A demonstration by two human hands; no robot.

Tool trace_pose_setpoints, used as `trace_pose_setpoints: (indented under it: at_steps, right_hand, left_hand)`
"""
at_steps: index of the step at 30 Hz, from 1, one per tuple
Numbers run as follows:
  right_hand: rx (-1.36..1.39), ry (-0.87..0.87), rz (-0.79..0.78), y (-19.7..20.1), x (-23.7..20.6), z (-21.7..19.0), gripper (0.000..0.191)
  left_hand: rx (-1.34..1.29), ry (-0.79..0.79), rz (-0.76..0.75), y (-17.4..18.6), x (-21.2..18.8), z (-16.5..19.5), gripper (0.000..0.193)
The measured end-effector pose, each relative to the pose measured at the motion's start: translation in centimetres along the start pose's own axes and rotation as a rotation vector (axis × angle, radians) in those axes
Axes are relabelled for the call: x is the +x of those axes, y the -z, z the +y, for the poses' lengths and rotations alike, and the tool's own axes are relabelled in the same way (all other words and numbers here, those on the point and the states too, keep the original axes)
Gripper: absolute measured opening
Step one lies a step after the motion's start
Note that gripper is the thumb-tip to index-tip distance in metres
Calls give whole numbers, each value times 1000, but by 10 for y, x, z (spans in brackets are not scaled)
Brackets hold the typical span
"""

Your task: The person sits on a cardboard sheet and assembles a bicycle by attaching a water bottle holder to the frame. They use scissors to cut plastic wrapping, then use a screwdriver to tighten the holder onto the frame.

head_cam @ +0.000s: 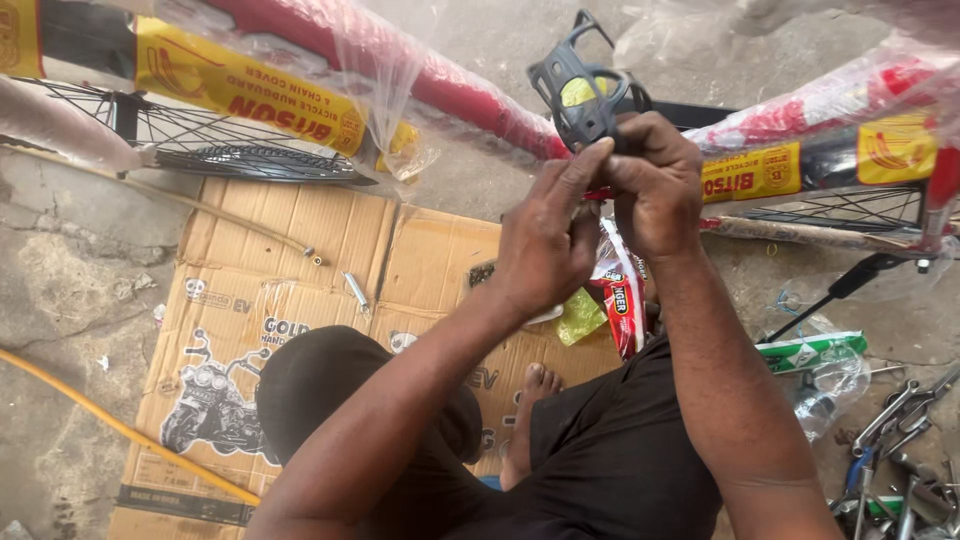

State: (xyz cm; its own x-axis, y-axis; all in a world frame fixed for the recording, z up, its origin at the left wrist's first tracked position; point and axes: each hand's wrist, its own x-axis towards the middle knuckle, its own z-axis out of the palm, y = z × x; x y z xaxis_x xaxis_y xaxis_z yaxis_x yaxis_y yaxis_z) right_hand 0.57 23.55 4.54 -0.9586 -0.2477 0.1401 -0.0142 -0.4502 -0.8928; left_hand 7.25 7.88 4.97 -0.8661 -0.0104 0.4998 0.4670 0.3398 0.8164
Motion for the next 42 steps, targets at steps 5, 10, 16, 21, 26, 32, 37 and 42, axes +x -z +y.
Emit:
trace_pose_setpoints:
  at_steps: [5,10,16,21,26,32,37,42]
  right_hand:
    - [188,163,64,6,-7,-24,16]
    - [145,179,-139,30,-19,-59,11]
    - [-637,-189,-368,42,-28,-75,8]
    - [-980,-533,-490,33,-17,-44,15]
    - [-1203,-370,-588,23,-25,-47,23]
    - [-1264,-153,-570,5,-37,-70,18]
    - [-1146,-251,-601,5,-35,-86,18]
    - [-956,-316,-633,10,-21,-84,16]
  left_hand:
    - [-209,77,204,30,24,-13,23]
    - [-185,80,244,62,10,-5,12]
    - [214,663,-290,37,-1,4,27]
    - [569,446,-413,28,-2,-11,27]
    - [601,476,-590,28,-4,-10,37]
    - [540,437,-432,31,7,-6,30]
    - [293,484,-370,27,8,-2,38]
    - [-293,539,-555,26,7,1,68]
